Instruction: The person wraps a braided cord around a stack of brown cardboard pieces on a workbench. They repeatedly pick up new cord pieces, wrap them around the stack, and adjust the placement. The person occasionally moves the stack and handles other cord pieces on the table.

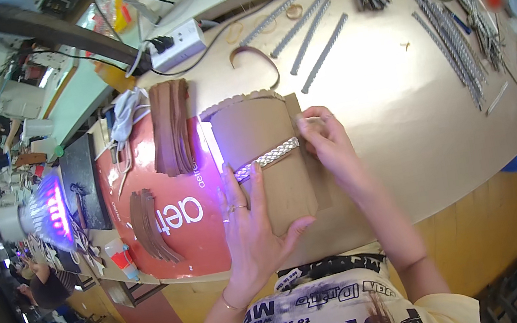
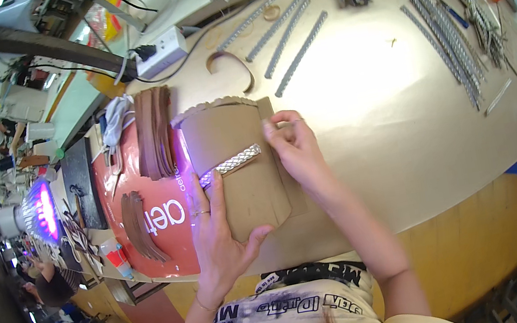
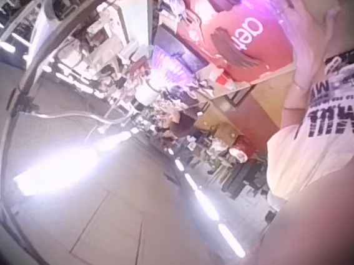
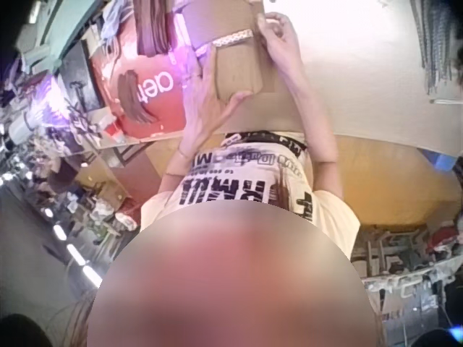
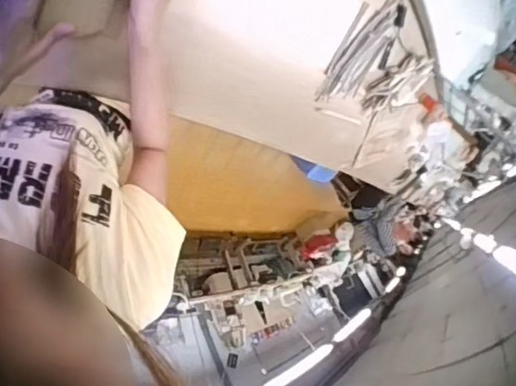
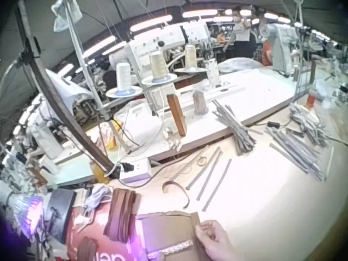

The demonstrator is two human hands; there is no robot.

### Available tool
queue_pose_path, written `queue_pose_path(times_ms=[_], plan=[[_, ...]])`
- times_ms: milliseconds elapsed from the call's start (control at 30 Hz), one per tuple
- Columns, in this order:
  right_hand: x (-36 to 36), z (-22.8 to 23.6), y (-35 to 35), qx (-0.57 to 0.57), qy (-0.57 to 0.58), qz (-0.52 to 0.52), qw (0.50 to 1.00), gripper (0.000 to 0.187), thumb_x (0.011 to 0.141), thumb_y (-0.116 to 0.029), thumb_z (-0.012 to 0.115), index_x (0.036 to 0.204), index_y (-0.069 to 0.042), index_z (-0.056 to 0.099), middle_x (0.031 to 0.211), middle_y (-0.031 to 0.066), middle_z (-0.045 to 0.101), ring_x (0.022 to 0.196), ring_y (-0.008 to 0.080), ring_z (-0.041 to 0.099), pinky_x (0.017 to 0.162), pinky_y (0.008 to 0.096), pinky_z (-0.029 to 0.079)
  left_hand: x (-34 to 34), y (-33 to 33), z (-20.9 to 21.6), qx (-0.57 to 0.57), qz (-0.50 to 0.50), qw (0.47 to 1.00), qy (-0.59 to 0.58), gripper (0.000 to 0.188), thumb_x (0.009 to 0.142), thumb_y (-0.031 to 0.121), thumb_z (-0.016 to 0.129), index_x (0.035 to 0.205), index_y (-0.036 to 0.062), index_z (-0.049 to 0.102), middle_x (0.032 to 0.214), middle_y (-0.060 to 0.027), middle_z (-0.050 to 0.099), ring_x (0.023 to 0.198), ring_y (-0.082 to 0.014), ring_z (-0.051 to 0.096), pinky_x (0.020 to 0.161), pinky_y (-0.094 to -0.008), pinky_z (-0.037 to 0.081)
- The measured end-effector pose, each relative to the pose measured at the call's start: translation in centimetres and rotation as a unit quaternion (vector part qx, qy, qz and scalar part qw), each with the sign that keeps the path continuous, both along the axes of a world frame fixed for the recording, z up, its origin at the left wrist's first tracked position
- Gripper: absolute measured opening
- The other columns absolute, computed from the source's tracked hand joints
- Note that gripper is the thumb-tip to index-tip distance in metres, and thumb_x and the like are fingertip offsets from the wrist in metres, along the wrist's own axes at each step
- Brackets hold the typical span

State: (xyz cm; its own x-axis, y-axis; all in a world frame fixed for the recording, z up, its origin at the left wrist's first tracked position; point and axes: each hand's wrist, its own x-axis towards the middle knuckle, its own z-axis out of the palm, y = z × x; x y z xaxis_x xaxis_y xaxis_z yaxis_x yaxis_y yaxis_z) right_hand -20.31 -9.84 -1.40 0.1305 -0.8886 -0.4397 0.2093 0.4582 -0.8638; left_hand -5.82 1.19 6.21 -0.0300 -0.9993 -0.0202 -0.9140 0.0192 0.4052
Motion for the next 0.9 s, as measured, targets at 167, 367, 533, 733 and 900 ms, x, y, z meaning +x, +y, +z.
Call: queue_pose_path(times_ms=[167,367,533,733,900], plan=[[-0.1,0.7,3.3,-0.406,0.199,-0.078,0.889,0.038,0.1,-0.021,0.05,0.132,-0.001,0.051,0.128,0.0178,0.056,0.119,0.0298,0.053,0.104,0.0386,0.04,-0.2,0.5,0.2,0.028,0.045,0.996,0.073,0.105,0.079,0.054,0.074,0.154,0.0039,0.021,0.156,-0.0337,0.013,0.14,-0.0514,0.026,0.111,-0.0541,0.03],[0.8,-1.7,5.2,-0.455,0.184,0.192,0.849,0.065,0.1,-0.032,0.044,0.156,-0.007,0.02,0.16,0.0231,0.015,0.149,0.0389,0.015,0.119,0.0508,0.015,0.3,1.4,-1.9,-0.068,0.029,0.991,0.111,0.091,0.085,0.041,0.07,0.154,0.004,0.023,0.158,-0.0303,0.011,0.144,-0.0464,0.022,0.115,-0.0496,0.026],[1.9,-4.1,4.9,-0.376,0.122,0.172,0.902,0.066,0.103,-0.034,0.037,0.155,0.0,0.014,0.161,0.0243,0.012,0.15,0.0355,0.012,0.12,0.0447,0.011,-0.2,1.4,-4.7,-0.198,0.066,0.957,0.202,0.08,0.086,0.036,0.07,0.149,0.0044,0.033,0.157,-0.0255,0.021,0.143,-0.0412,0.027,0.115,-0.0485,0.028],[2.5,-4.5,5.7,-0.349,0.041,0.061,0.934,0.063,0.105,-0.033,0.039,0.151,0.005,0.022,0.156,0.0238,0.028,0.144,0.032,0.028,0.117,0.0376,0.023,-1.4,2.3,-5.2,-0.274,0.186,0.927,0.178,0.058,0.083,0.028,0.071,0.134,0.0064,0.053,0.136,-0.0167,0.052,0.125,-0.0345,0.05,0.106,-0.0447,0.037],[2.3,-4.6,5.7,-0.35,0.019,0.041,0.936,0.055,0.105,-0.031,0.045,0.143,0.006,0.036,0.147,0.0216,0.041,0.135,0.0292,0.041,0.112,0.0371,0.032,-2.7,4.3,-4.5,-0.342,0.252,0.883,0.201,0.025,0.086,0.018,0.069,0.107,0.0039,0.07,0.1,-0.0132,0.068,0.093,-0.0283,0.066,0.085,-0.038,0.05]])
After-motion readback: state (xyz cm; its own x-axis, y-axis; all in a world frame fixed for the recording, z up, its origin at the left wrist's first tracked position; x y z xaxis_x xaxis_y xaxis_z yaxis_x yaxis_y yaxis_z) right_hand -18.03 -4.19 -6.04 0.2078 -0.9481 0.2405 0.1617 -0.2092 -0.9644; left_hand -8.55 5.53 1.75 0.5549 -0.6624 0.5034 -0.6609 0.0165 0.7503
